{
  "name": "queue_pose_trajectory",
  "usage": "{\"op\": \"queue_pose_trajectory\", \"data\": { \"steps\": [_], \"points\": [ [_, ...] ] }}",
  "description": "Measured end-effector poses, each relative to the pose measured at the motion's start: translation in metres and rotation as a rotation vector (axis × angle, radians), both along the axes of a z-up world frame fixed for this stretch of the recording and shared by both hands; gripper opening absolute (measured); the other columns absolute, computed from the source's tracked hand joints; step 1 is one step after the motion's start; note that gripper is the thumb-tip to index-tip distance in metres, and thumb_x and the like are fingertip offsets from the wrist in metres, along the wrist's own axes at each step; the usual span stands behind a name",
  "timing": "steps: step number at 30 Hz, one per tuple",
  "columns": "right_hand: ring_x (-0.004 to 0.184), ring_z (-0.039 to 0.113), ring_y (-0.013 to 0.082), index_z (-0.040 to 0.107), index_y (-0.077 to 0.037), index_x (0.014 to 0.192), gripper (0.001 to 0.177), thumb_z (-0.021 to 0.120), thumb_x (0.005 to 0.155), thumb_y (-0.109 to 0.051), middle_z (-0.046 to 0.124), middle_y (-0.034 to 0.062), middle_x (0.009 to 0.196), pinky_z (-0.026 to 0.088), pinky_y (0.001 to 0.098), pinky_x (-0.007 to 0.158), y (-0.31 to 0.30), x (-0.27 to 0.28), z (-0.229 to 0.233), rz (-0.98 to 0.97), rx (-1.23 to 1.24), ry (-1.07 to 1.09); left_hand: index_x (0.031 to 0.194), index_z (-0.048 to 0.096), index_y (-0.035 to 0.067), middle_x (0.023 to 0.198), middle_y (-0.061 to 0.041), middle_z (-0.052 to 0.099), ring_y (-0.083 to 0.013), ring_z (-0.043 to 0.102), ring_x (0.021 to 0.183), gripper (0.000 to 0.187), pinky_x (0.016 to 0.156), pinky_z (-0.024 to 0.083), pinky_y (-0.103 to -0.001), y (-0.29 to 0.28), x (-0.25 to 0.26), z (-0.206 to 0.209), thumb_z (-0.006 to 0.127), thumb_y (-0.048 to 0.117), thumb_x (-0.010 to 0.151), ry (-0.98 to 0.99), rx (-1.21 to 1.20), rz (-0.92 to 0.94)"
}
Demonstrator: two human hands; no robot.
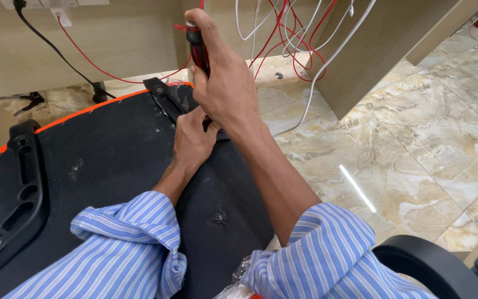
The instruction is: The person uses a screwdriver to tighten a screw on the underside of an orange and black chair seat. The hands remain in view throughout, and the screwdriver is used continuously to secure the fastener.
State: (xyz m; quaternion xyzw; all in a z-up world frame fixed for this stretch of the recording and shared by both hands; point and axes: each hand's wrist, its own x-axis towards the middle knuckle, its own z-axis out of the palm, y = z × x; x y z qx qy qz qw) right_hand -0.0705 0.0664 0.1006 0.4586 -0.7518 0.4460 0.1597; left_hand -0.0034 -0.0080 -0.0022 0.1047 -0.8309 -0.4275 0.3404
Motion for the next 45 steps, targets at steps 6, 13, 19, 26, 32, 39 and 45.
{"op": "queue_pose_trajectory", "data": {
  "steps": [6, 13, 19, 26, 32, 39, 45],
  "points": [
    [0.097, 0.071, 0.0413, 0.035, -0.03, 0.149, 0.079, 0.082, 0.087, -0.015, 0.072, 0.0144, 0.104, 0.053, 0.0522, 0.077, -0.006, -0.011, 0.006, -0.065, 0.043, 0.114, 0.115, 0.064, 0.003, 0.091, -0.014, 0.078, -0.0312, 0.077, 0.087, 0.027, 0.077, 0.057, -0.042, 0.005, 0.004, 0.008, 0.073, 0.014, 0.092, -0.005, 0.033, -0.021],
    [0.088, 0.072, 0.0349, 0.038, -0.031, 0.146, 0.083, 0.089, 0.081, -0.022, 0.066, 0.0106, 0.102, 0.054, 0.0486, 0.07, -0.004, -0.007, 0.003, -0.151, 0.044, 0.121, 0.12, 0.063, 0.005, 0.098, -0.016, 0.077, -0.0335, 0.076, 0.093, 0.032, 0.081, 0.057, -0.043, 0.006, 0.005, 0.011, 0.071, 0.008, 0.09, -0.03, 0.053, -0.015],
    [0.086, 0.073, 0.0331, 0.034, -0.029, 0.15, 0.08, 0.084, 0.089, -0.019, 0.065, 0.0113, 0.103, 0.056, 0.047, 0.07, 0.002, -0.004, 0.001, -0.168, 0.006, 0.109, 0.121, 0.062, 0.004, 0.102, -0.016, 0.078, -0.0334, 0.076, 0.097, 0.032, 0.085, 0.058, -0.043, 0.005, 0.005, 0.01, 0.07, 0.007, 0.09, 0.011, 0.04, -0.043],
    [0.092, 0.074, 0.0364, 0.027, -0.03, 0.154, 0.078, 0.077, 0.095, -0.019, 0.066, 0.0139, 0.114, 0.059, 0.047, 0.072, 0.009, -0.002, -0.004, -0.214, 0.015, 0.118, 0.111, 0.068, 0.0, 0.099, -0.016, 0.078, -0.0308, 0.078, 0.091, 0.023, 0.081, 0.059, -0.04, 0.006, 0.005, 0.011, 0.072, 0.01, 0.091, -0.032, 0.036, -0.037],
    [0.1, 0.073, 0.0388, 0.021, -0.029, 0.156, 0.085, 0.078, 0.094, -0.017, 0.066, 0.0163, 0.122, 0.058, 0.0492, 0.075, 0.017, -0.003, -0.007, -0.202, -0.038, 0.144, 0.111, 0.071, -0.002, 0.099, -0.017, 0.077, -0.0287, 0.078, 0.09, 0.025, 0.079, 0.059, -0.038, 0.006, 0.006, 0.01, 0.073, 0.015, 0.093, 0.015, 0.055, -0.054],
    [0.105, 0.071, 0.0386, 0.019, -0.028, 0.158, 0.085, 0.078, 0.097, -0.015, 0.064, 0.0166, 0.125, 0.057, 0.0488, 0.081, 0.025, 0.003, -0.01, -0.23, -0.049, 0.117, 0.108, 0.073, -0.002, 0.094, -0.017, 0.077, -0.0276, 0.077, 0.084, 0.025, 0.076, 0.059, -0.036, 0.005, 0.009, 0.009, 0.074, 0.018, 0.092, 0.06, 0.05, -0.053],
    [0.105, 0.071, 0.0356, 0.02, -0.028, 0.158, 0.087, 0.079, 0.096, -0.014, 0.064, 0.0157, 0.125, 0.057, 0.0462, 0.083, 0.021, 0.016, -0.011, -0.227, -0.072, 0.173, 0.106, 0.074, 0.0, 0.09, -0.018, 0.076, -0.03, 0.076, 0.078, 0.022, 0.075, 0.057, -0.039, 0.002, 0.012, 0.013, 0.075, 0.017, 0.091, -0.037, 0.056, -0.031]
  ]
}}
